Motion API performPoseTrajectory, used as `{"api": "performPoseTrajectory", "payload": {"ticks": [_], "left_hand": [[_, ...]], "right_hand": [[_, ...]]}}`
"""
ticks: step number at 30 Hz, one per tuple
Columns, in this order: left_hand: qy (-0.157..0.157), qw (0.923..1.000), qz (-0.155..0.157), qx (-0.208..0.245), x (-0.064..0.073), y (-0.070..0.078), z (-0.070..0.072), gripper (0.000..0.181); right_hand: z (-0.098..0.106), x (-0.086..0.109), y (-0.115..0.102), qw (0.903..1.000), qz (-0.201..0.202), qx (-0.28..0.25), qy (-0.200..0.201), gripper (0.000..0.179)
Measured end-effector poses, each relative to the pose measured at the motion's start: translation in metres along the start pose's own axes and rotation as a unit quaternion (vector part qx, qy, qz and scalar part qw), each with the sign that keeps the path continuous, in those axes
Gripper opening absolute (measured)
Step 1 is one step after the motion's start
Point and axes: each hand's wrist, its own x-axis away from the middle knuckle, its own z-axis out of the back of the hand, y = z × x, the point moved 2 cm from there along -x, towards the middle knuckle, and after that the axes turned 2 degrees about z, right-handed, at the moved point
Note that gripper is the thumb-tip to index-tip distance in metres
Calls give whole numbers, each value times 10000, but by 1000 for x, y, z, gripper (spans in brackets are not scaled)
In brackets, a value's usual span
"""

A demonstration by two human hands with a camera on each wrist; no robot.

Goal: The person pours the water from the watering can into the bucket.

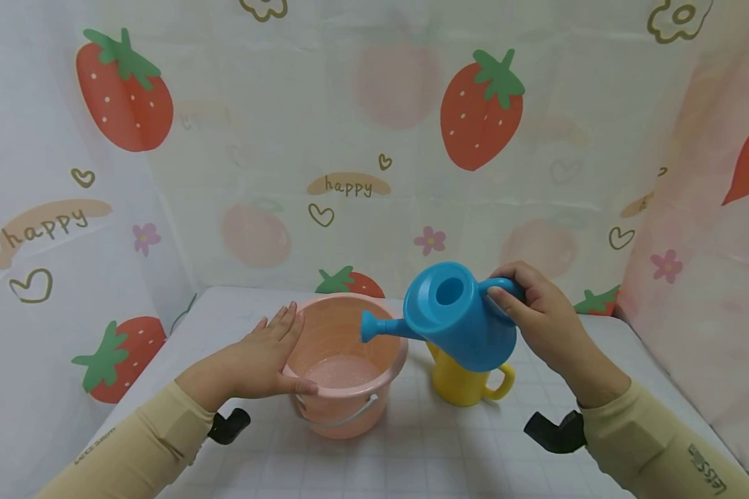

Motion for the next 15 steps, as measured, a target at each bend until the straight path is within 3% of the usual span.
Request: {"api": "performPoseTrajectory", "payload": {"ticks": [15], "left_hand": [[-10,10000,25,-9,0,0,0,121]], "right_hand": [[0,1,1,10000,-27,5,3,28]]}}
